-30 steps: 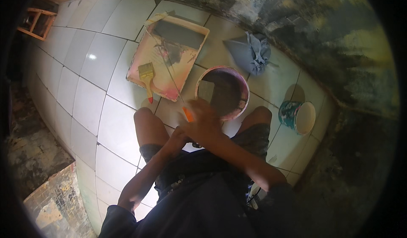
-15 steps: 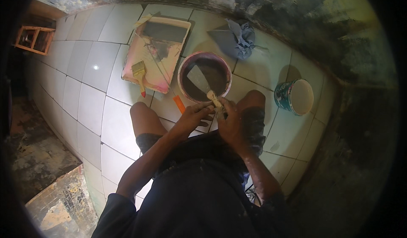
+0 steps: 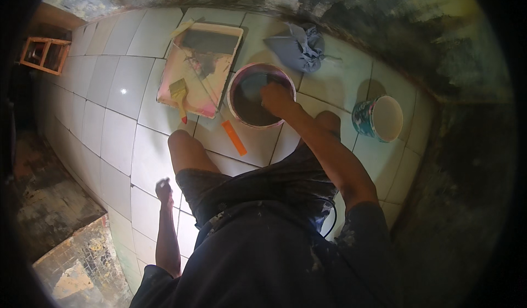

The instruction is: The person prepares a paint tray by pouring grey liquid from a bucket and using a scraper to spread and mix it, then attaches a handle to a paint roller.

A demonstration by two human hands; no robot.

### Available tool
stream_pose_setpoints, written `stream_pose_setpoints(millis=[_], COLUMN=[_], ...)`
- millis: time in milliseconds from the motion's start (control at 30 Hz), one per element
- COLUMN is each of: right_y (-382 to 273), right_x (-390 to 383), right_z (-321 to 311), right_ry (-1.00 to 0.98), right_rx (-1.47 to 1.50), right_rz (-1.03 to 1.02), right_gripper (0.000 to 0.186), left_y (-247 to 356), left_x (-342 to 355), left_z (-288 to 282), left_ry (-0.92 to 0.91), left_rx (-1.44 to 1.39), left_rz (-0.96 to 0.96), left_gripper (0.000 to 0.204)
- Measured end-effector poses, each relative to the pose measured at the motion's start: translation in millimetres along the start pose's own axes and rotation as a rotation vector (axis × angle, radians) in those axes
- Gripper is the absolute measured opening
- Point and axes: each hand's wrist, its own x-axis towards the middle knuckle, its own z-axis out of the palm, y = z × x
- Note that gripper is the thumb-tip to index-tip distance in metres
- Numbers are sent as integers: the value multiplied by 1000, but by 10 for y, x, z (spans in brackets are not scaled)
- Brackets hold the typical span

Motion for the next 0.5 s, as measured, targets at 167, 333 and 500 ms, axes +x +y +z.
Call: stream_pose_setpoints(millis=[167, 333, 500], right_y=[173, 171, 99], right_x=[-12, 98, 8], right_z=[24, 23, 25], right_ry=[-101, 200, -202], right_rx=[76, -43, -114], right_rz=[26, 27, 79], right_gripper=[15, 17, 19], left_y=[-803, -1241, -1076], left_x=[-603, -907, -967], left_z=[235, 472, 499], left_ry=[-304, -247, -232], left_rx=[688, 925, 904], left_rz=[-13, 83, 37], left_gripper=[98, 105, 104])
